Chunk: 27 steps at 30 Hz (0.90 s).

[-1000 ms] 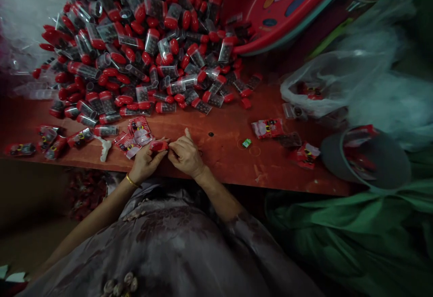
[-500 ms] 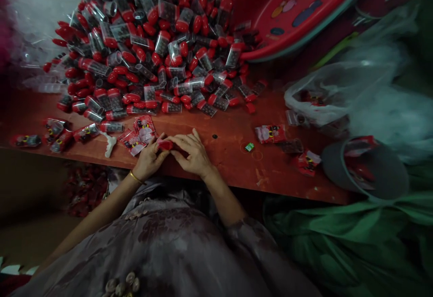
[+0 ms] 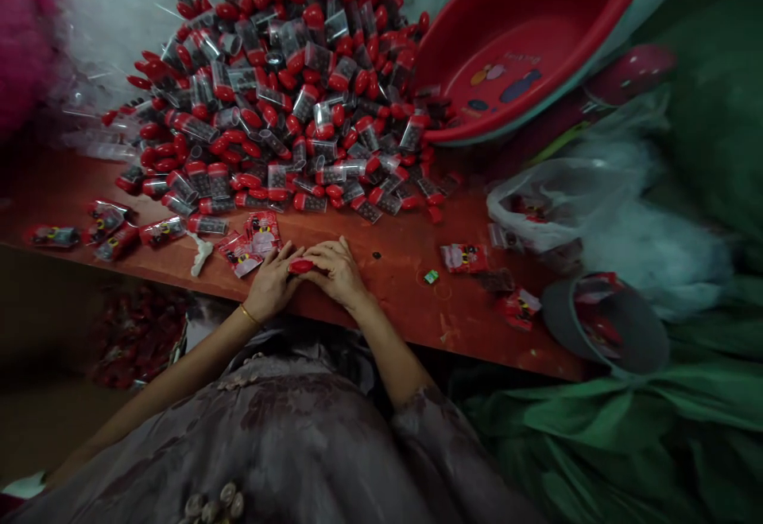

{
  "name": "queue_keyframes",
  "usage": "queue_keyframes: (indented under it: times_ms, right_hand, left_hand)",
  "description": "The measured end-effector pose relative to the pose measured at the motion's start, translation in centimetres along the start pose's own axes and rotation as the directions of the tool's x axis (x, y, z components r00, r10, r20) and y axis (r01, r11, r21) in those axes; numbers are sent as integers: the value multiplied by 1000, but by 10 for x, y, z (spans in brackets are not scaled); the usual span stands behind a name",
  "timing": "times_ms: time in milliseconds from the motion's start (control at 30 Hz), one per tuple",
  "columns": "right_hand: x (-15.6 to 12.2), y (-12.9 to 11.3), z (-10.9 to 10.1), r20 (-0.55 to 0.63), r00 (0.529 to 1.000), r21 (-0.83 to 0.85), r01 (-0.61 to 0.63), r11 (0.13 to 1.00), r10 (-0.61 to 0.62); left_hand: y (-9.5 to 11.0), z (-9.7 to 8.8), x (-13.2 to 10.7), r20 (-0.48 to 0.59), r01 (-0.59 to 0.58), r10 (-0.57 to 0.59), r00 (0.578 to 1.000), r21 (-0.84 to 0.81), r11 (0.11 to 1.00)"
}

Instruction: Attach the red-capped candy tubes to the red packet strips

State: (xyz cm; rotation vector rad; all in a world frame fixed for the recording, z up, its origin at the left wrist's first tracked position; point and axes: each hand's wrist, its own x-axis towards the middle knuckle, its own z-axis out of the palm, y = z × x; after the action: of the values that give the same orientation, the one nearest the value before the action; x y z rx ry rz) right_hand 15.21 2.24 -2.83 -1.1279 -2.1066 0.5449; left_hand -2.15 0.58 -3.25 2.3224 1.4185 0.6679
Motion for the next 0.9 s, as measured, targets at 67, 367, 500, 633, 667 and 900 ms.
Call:
queue_keyframes:
  times_ms: [67, 367, 500, 633, 667, 900]
  right_hand:
    - [-1, 0, 1, 10, 1000, -26, -13, 1000, 13]
    - [0, 0, 5, 15, 1000, -118, -13, 993, 15]
    - [-1, -5, 4, 26, 999, -153, 31, 988, -28]
    - [9, 6, -17, -70, 997, -235, -5, 972, -12]
    - [14, 13, -25, -118, 993, -253, -43, 966, 13]
    - [30, 53, -31, -251, 924, -512, -380, 770, 289]
  left_hand:
    - [1, 2, -1, -6, 8, -8, 1000, 27, 1000]
    - [-1, 2, -8, -151, -54, 42, 988, -75, 996]
    - [1, -4, -7, -153, -84, 60, 986, -152, 985]
    - [6, -26, -7, -218, -40, -28, 975, -305, 952]
    - [7, -35, -11, -224, -15, -70, 972, -356, 934]
    - [-45, -120, -116, -189, 541, -654, 733, -422, 728]
